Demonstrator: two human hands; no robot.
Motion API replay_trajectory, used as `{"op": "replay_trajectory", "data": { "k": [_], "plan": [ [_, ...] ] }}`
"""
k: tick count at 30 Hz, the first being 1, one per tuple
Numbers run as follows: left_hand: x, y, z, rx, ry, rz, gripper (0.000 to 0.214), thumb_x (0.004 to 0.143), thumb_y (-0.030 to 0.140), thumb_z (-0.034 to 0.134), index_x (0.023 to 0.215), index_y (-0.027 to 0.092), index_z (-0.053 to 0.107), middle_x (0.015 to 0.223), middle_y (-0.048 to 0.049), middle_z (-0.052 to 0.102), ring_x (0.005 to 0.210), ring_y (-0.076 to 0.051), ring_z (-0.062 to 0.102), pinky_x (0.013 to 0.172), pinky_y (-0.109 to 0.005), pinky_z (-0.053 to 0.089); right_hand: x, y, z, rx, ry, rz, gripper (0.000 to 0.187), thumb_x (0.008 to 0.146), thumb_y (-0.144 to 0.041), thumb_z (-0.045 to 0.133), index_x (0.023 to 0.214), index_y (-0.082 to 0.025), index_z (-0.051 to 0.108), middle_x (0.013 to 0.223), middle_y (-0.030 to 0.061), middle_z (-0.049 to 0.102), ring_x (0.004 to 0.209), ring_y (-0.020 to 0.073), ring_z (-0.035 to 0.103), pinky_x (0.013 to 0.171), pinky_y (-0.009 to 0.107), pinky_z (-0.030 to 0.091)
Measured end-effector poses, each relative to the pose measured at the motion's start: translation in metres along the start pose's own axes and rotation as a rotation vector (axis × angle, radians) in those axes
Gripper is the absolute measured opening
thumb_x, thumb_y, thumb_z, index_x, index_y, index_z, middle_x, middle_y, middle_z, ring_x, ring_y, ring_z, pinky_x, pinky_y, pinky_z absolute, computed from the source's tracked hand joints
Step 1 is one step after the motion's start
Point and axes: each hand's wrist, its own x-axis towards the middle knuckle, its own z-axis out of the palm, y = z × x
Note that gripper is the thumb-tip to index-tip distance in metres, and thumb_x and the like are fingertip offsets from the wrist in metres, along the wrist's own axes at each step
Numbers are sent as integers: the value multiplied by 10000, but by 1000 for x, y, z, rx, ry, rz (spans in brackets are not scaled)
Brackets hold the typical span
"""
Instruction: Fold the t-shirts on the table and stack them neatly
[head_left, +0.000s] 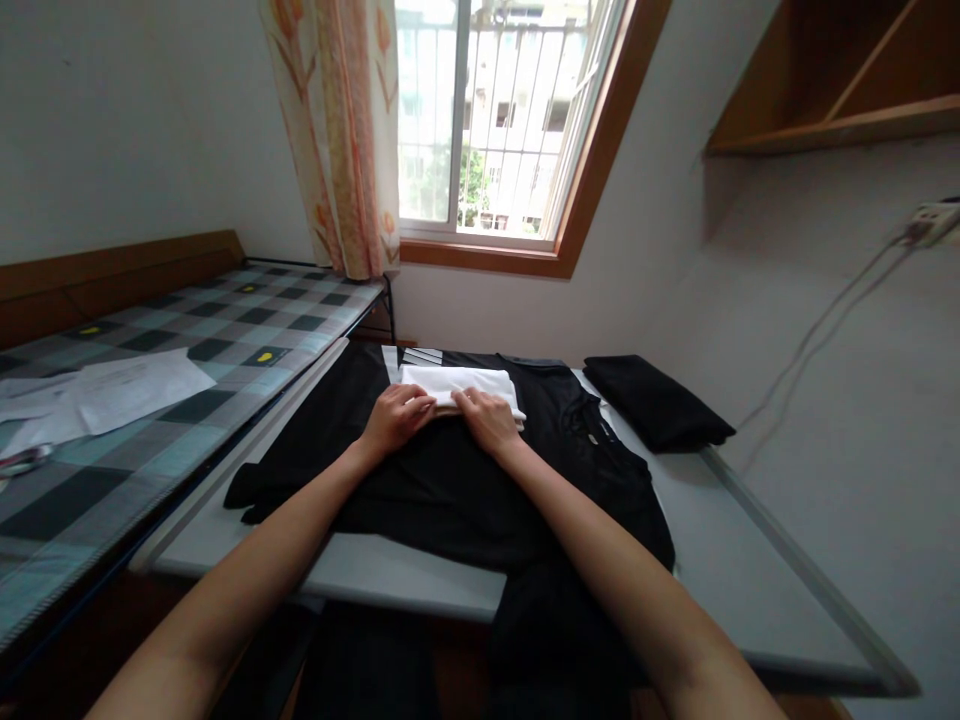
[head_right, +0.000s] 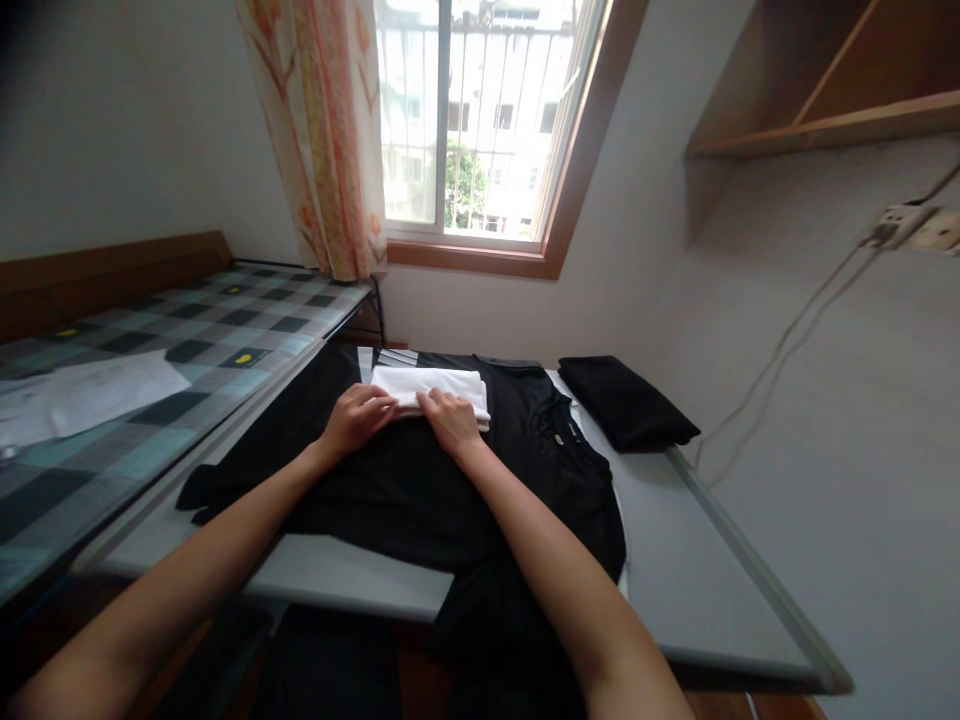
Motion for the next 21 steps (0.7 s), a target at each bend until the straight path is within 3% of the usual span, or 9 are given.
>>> {"op": "replay_trajectory", "data": {
  "k": [3,5,7,9,11,13,15,18,21],
  "plan": [
    [1,-8,-6,-31,236,-217,301,947,334,440,941,206,712,902,-62,629,881,-194,579,849,-327,441,13,23,-39,64,42,87,384,942,-227,438,1300,-303,552,1178,67,659,971,240,636,809,327,457],
    [1,-14,-7,-106,295,-296,322,954,331,414,941,197,707,899,-56,626,866,-183,590,830,-304,449,21,47,-75,118,79,142,361,922,-271,497,1274,-271,578,1127,67,687,959,251,641,809,339,463],
    [1,-20,-5,-181,233,-314,318,946,331,421,914,190,705,861,-46,636,801,-169,597,777,-281,456,24,73,-112,230,20,111,314,900,-343,551,1158,-195,654,1033,71,712,936,240,640,798,324,476],
    [0,-23,0,-205,105,-309,307,930,338,444,869,185,703,811,-37,646,720,-157,589,715,-268,451,20,97,-146,374,-155,104,323,867,-410,589,1030,-155,701,923,47,722,859,211,649,745,302,499],
    [-2,-23,6,-188,-21,-292,298,917,344,462,844,183,702,795,-33,659,683,-150,584,680,-259,440,11,118,-174,488,-369,186,375,812,-473,643,990,-152,718,865,42,724,775,195,659,697,287,514],
    [-4,-21,10,-161,-115,-261,296,914,348,465,843,186,702,805,-30,673,679,-146,589,668,-253,431,2,136,-196,469,-510,285,380,762,-484,693,919,-140,732,805,51,722,728,197,660,685,288,522],
    [-4,-19,13,-142,-191,-225,299,918,350,458,845,191,701,803,-27,683,675,-144,596,661,-248,424,-5,155,-217,344,-556,347,348,759,-461,699,839,-124,736,772,65,715,733,209,665,711,300,524],
    [-3,-15,14,-133,-276,-184,297,919,344,454,846,190,698,801,-26,697,674,-145,607,648,-243,417,-10,190,-249,-63,-431,480,324,801,-431,650,783,-118,734,809,106,711,850,256,677,816,376,501],
    [-1,-13,15,-134,-312,-175,287,915,333,459,860,191,702,837,-30,714,699,-149,623,653,-243,420,-12,227,-265,-437,-87,768,441,889,-486,499,1027,-119,700,1133,204,657,1125,382,584,837,552,417]
  ]
}}
